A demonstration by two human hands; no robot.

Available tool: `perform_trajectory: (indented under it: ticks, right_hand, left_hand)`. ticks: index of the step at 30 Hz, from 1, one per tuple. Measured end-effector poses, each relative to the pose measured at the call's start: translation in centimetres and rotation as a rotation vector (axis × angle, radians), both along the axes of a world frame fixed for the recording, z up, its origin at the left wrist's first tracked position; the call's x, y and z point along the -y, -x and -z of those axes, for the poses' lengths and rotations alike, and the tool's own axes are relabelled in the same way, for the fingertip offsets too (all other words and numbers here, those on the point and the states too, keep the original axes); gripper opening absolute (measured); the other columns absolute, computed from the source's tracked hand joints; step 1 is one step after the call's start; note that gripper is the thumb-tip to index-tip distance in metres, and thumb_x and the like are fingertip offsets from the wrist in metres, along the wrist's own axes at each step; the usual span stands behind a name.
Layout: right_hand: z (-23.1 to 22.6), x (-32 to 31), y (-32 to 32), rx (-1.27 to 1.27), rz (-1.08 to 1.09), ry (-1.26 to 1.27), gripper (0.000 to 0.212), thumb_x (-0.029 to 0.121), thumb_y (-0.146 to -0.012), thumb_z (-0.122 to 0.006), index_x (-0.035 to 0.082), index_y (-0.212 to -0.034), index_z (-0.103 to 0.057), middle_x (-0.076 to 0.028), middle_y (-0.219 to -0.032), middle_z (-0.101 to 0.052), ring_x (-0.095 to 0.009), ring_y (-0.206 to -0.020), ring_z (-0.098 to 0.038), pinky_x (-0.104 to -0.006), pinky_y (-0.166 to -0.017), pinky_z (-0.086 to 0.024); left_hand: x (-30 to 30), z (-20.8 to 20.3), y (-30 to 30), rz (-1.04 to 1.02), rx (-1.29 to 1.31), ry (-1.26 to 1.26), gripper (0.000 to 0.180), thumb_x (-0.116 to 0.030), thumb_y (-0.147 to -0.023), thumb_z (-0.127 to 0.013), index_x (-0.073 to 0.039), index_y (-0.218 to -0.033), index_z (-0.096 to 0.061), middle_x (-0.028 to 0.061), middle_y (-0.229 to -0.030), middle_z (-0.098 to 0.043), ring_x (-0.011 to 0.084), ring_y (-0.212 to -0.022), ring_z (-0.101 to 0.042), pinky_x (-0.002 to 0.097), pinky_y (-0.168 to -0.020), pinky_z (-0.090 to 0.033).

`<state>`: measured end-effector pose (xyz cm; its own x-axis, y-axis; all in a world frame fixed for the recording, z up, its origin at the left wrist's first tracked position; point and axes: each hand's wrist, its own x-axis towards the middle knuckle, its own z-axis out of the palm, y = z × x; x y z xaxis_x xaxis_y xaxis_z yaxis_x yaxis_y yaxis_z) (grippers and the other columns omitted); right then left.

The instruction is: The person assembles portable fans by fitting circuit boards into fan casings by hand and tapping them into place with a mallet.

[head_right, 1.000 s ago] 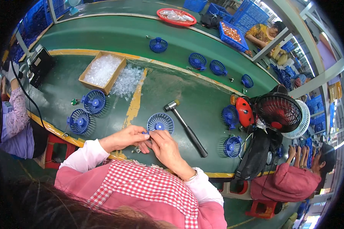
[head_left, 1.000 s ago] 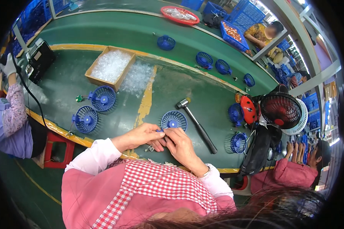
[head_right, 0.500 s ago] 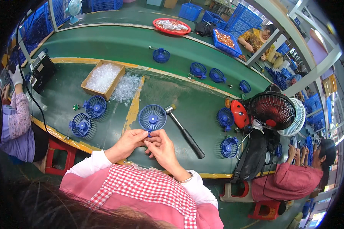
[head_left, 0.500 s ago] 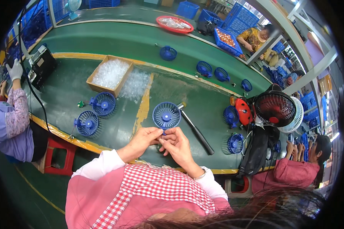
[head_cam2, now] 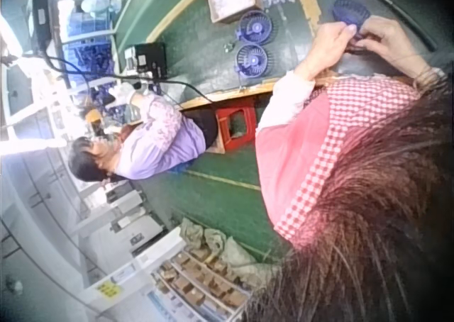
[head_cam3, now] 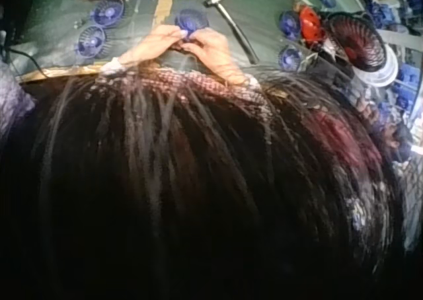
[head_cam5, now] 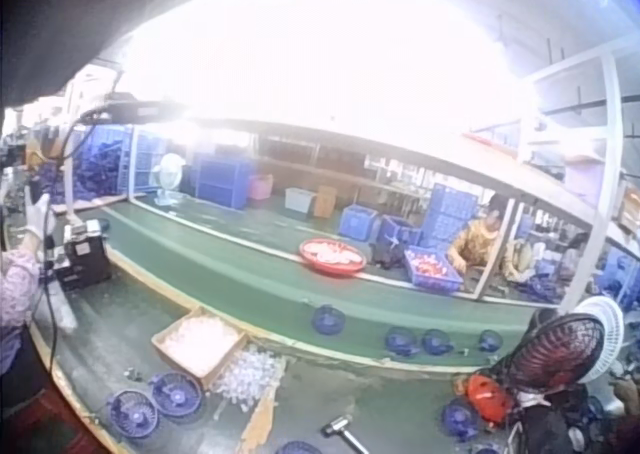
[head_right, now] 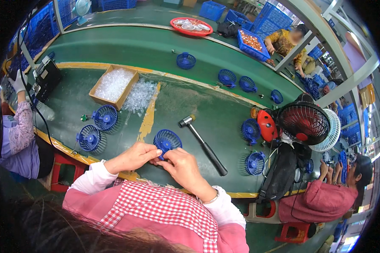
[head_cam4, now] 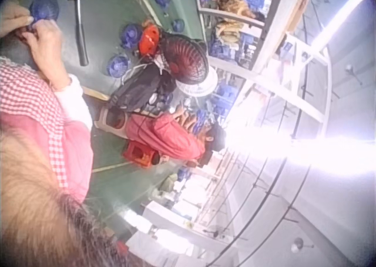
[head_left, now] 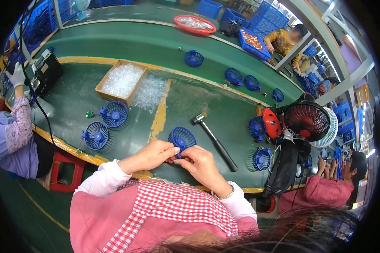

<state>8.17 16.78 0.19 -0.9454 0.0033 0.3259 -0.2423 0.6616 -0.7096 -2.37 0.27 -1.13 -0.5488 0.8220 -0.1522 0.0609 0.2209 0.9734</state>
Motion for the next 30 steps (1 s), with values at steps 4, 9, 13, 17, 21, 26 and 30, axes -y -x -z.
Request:
perform_trajectory:
  ticks: [4,9,13,17,21,26,30]
  right_hand:
    - [-0.9,0.1,0.3,-0.028,-0.054,0.061,0.014,0.01,-0.075,-0.074,0.001,-0.075,-0.063,-0.008,-0.065,-0.059,-0.02,-0.056,-0.055,-0.0309,-0.053,-0.044]
    - [0.0,-1.0,0.3,0.297,0.079,0.791,0.017,0.013,-0.085,-0.069,0.001,-0.074,-0.063,0.002,-0.063,-0.057,-0.003,-0.057,-0.047,-0.0195,-0.05,-0.035]
    - [-0.5,-1.2,0.4,0.276,0.138,0.788,0.019,0.014,-0.087,-0.067,0.001,-0.074,-0.06,0.003,-0.063,-0.056,-0.002,-0.057,-0.046,-0.0193,-0.049,-0.034]
    - [-1.3,-1.3,-0.4,0.314,0.114,0.919,0.018,0.014,-0.087,-0.066,0.002,-0.075,-0.061,0.002,-0.062,-0.055,-0.003,-0.053,-0.044,-0.0193,-0.048,-0.033]
    - [1.0,-2.0,0.2,0.547,0.077,1.327,0.018,0.015,-0.089,-0.063,0.003,-0.076,-0.059,0.001,-0.063,-0.055,-0.005,-0.05,-0.043,-0.0194,-0.047,-0.032]
    - [3.5,-2.0,0.4,0.344,0.186,0.534,0.012,0.013,-0.086,-0.063,0.001,-0.083,-0.062,-0.006,-0.074,-0.061,-0.018,-0.062,-0.055,-0.0278,-0.059,-0.043]
    - [1.9,-4.1,0.2,-0.025,0.424,-0.418,0.035,0.008,-0.074,-0.07,0.0,-0.107,-0.059,-0.015,-0.109,-0.055,-0.034,-0.098,-0.051,-0.0409,-0.084,-0.044]
  left_hand:
    - [1.1,-4.4,2.4,0.229,-0.118,0.115,0.034,-0.028,-0.095,-0.052,0.002,-0.09,-0.065,0.01,-0.077,-0.068,0.0137,-0.07,-0.064,0.0277,-0.066,-0.051]
    - [1.0,-2.9,1.8,-0.029,-0.278,-0.108,0.03,-0.023,-0.084,-0.068,0.0,-0.102,-0.061,0.0073,-0.081,-0.061,0.0145,-0.075,-0.059,0.0284,-0.069,-0.048]
    - [0.4,-3.0,0.2,-0.041,-0.529,-0.032,0.058,-0.032,-0.071,-0.079,-0.003,-0.115,-0.054,0.0124,-0.109,-0.049,0.0261,-0.101,-0.049,0.0367,-0.089,-0.042]
    - [0.0,-3.0,0.0,0.028,-0.665,-0.094,0.066,-0.037,-0.066,-0.081,-0.002,-0.115,-0.054,0.0139,-0.114,-0.046,0.0304,-0.109,-0.045,0.0385,-0.092,-0.04]
    - [-0.3,-0.7,-0.2,0.07,-0.592,-0.138,0.065,-0.032,-0.063,-0.084,-0.001,-0.113,-0.056,0.0136,-0.112,-0.052,0.0306,-0.11,-0.047,0.0399,-0.092,-0.04]
    - [-0.9,2.2,-0.4,-0.058,-0.595,-0.034,0.054,-0.038,-0.068,-0.08,0.001,-0.101,-0.064,0.0119,-0.104,-0.052,0.0286,-0.103,-0.045,0.039,-0.089,-0.039]
    - [-0.5,3.5,0.0,-0.09,-0.634,0.015,0.052,-0.038,-0.068,-0.08,0.0,-0.099,-0.065,0.01,-0.1,-0.053,0.0273,-0.1,-0.045,0.0381,-0.088,-0.037]
